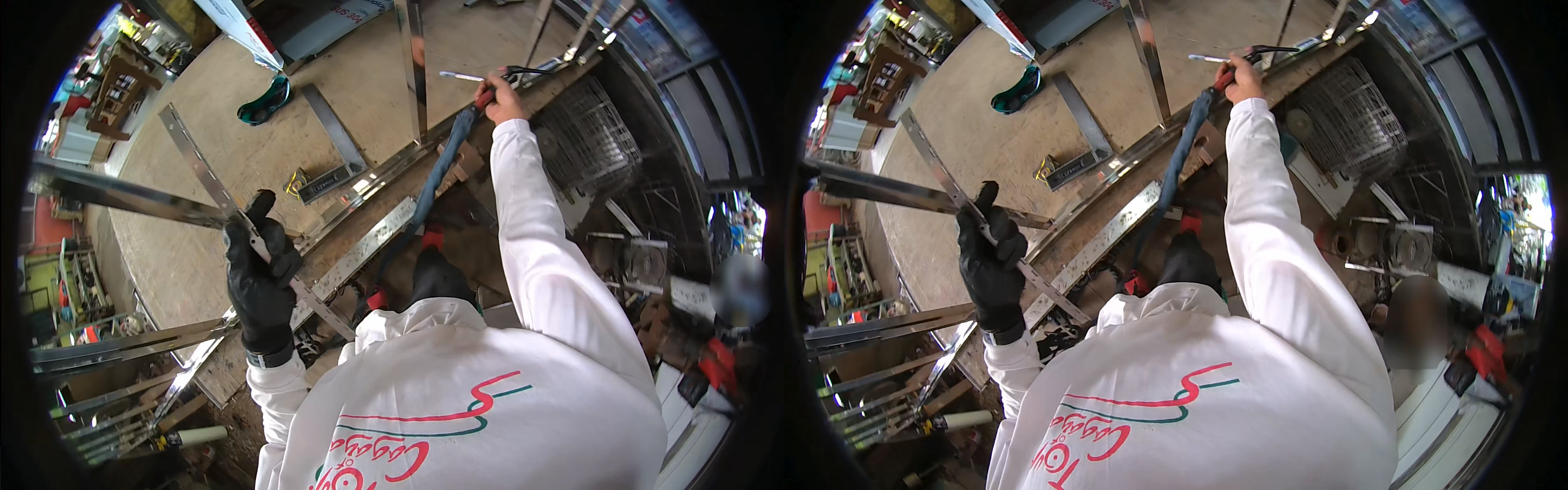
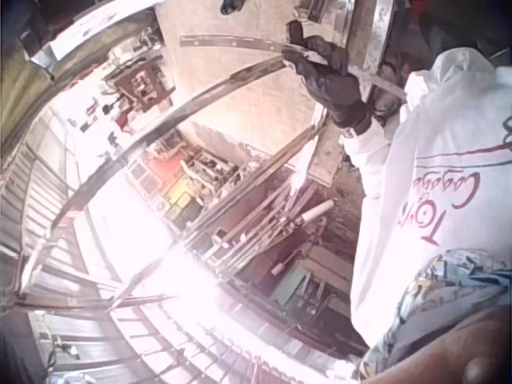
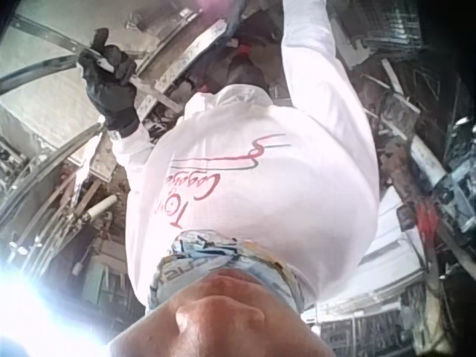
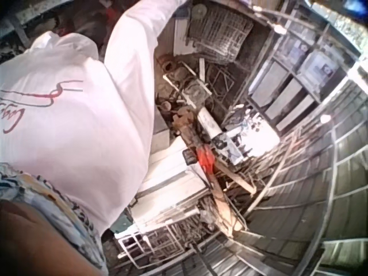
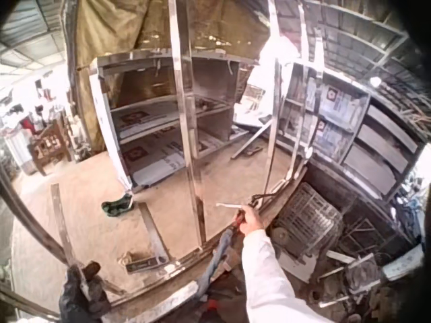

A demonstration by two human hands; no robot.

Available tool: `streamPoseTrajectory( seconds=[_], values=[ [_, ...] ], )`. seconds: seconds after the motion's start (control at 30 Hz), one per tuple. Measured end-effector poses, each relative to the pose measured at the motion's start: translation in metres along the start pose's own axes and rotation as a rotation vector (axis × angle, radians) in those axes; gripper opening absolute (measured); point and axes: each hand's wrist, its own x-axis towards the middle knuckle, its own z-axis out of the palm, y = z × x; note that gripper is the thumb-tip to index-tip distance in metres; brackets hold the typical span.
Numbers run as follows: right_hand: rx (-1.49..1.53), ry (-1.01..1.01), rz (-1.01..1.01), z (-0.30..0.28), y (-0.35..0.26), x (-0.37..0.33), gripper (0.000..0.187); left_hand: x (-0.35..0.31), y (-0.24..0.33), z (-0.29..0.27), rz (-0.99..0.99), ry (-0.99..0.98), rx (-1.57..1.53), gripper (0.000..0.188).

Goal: The person measures and marks a metal bar using a tape measure and marker, then uses an angle grinder to cut the bar. They also use a hammer and chisel to adjust the metal piece and inspect the cut edges.

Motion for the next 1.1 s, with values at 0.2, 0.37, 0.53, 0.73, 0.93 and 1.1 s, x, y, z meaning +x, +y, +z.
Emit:
streamPoseTrajectory(
  seconds=[0.2, 0.37, 0.53, 0.73, 0.93, 1.1],
  values=[
    [-0.638, -0.189, 0.334, -0.025, 0.092, 0.047, 0.027, 0.018, -0.021, 0.016, 0.107, 0.155, 0.318, 0.059],
    [-1.339, 0.099, -0.629, -0.032, 0.064, 0.004, 0.042, 0.021, -0.058, 0.04, 0.189, 0.104, 0.332, 0.05],
    [-0.805, -0.286, -0.196, 0.07, 0.004, -0.191, 0.031, 0.03, -0.081, 0.061, 0.296, 0.141, 0.283, 0.029],
    [-0.875, -0.92, 0.347, 0.1, -0.004, -0.361, 0.034, 0.057, -0.053, 0.076, 0.155, -0.087, -0.113, 0.048],
    [-0.899, -0.836, 0.379, 0.093, -0.008, -0.426, 0.038, 0.103, -0.022, 0.03, 0.056, -0.366, -0.23, 0.029],
    [-0.896, -0.727, 0.326, 0.101, 0.005, -0.467, 0.04, 0.12, -0.024, -0.007, -0.187, -0.367, -0.583, 0.033]
  ],
)
